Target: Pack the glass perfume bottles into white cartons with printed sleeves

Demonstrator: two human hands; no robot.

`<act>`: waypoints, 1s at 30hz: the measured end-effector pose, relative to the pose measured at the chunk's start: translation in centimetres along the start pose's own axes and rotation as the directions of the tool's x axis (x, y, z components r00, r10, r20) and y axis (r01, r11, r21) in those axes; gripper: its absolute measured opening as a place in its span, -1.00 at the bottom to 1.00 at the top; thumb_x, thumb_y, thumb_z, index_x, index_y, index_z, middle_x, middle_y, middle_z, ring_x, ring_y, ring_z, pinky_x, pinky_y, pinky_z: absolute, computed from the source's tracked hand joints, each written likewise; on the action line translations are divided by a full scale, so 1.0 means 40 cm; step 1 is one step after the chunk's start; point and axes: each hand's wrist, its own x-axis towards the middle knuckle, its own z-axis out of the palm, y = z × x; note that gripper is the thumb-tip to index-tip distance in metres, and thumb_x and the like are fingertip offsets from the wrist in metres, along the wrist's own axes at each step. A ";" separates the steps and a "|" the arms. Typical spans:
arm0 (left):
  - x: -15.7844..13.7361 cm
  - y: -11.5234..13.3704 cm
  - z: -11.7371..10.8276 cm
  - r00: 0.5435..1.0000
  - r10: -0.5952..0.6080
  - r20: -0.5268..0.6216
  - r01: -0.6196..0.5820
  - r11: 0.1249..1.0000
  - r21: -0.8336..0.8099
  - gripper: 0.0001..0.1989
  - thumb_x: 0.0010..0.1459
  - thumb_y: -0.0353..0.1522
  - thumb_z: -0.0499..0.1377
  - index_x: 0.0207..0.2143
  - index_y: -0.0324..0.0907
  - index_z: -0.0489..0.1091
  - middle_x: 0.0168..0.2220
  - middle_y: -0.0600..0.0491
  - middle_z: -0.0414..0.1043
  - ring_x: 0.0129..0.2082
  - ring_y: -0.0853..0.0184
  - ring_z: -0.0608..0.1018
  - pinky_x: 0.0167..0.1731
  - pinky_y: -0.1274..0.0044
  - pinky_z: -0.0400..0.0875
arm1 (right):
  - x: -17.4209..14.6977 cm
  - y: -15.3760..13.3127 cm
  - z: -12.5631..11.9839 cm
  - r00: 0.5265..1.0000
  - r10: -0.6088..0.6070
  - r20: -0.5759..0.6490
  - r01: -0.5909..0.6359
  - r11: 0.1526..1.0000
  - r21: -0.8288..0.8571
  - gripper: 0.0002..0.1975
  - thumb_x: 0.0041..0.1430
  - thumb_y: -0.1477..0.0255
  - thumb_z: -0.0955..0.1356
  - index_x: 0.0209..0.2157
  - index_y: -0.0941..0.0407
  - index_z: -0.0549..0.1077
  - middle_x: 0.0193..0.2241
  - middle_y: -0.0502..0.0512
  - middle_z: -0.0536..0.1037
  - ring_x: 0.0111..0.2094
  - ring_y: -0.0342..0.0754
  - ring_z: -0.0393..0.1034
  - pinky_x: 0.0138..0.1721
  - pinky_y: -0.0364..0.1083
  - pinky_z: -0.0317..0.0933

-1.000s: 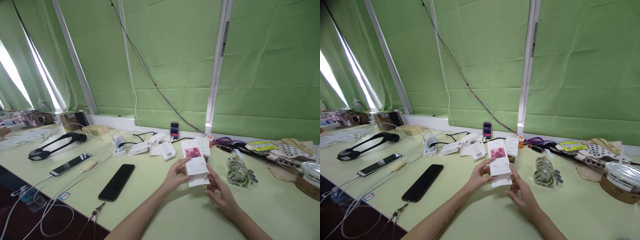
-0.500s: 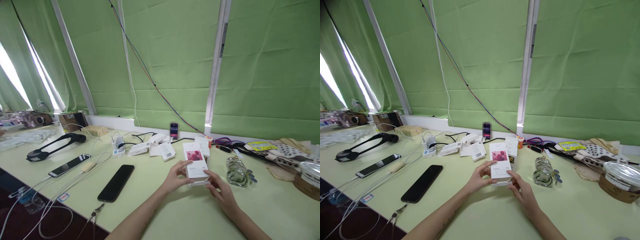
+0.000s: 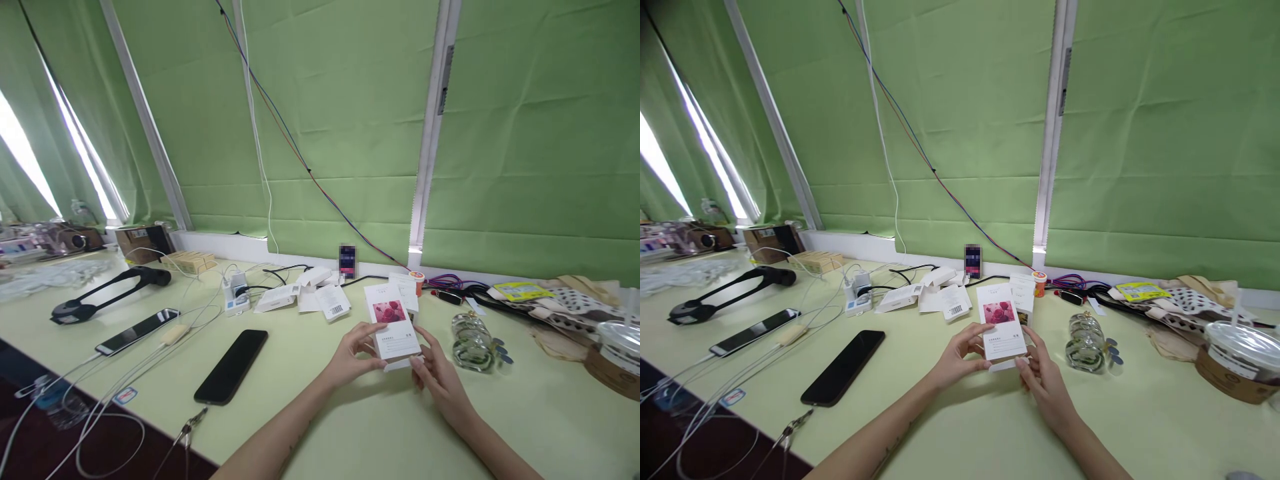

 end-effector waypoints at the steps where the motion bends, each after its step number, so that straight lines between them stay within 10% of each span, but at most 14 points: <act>1: 0.000 -0.001 -0.001 1.000 0.002 -0.001 -0.002 1.000 0.004 -0.37 -0.10 -0.35 0.38 0.07 0.03 0.36 -0.05 0.01 0.31 -0.20 0.29 0.49 -0.17 0.44 0.46 | 0.000 0.001 -0.002 1.000 0.013 0.027 -0.013 1.000 0.019 -0.41 0.26 0.14 0.21 0.23 0.06 0.00 -0.37 0.05 0.47 -0.55 -0.12 0.29 -0.55 -0.15 0.24; 14: -0.004 0.009 0.004 0.998 0.055 0.033 -0.056 0.998 0.029 -0.41 -0.07 -0.40 0.36 0.06 0.06 0.38 -0.12 0.02 0.24 -0.12 0.24 0.46 -0.20 0.46 0.50 | 0.016 0.027 -0.011 0.990 -0.088 0.107 0.088 0.996 0.004 -0.62 0.28 0.21 0.22 0.06 0.07 0.29 -0.27 0.10 0.39 -0.42 -0.08 0.26 -0.43 -0.13 0.24; 30: -0.010 0.007 -0.002 0.994 0.070 0.082 -0.073 0.997 0.029 -0.42 -0.02 -0.29 0.34 0.10 0.01 0.33 -0.10 0.00 0.18 -0.12 0.23 0.46 -0.16 0.43 0.52 | 0.010 0.019 -0.011 0.996 -0.077 0.047 0.080 0.996 -0.049 -0.44 0.29 0.19 0.19 0.26 0.04 0.08 -0.25 0.10 0.46 -0.43 -0.09 0.23 -0.41 -0.13 0.23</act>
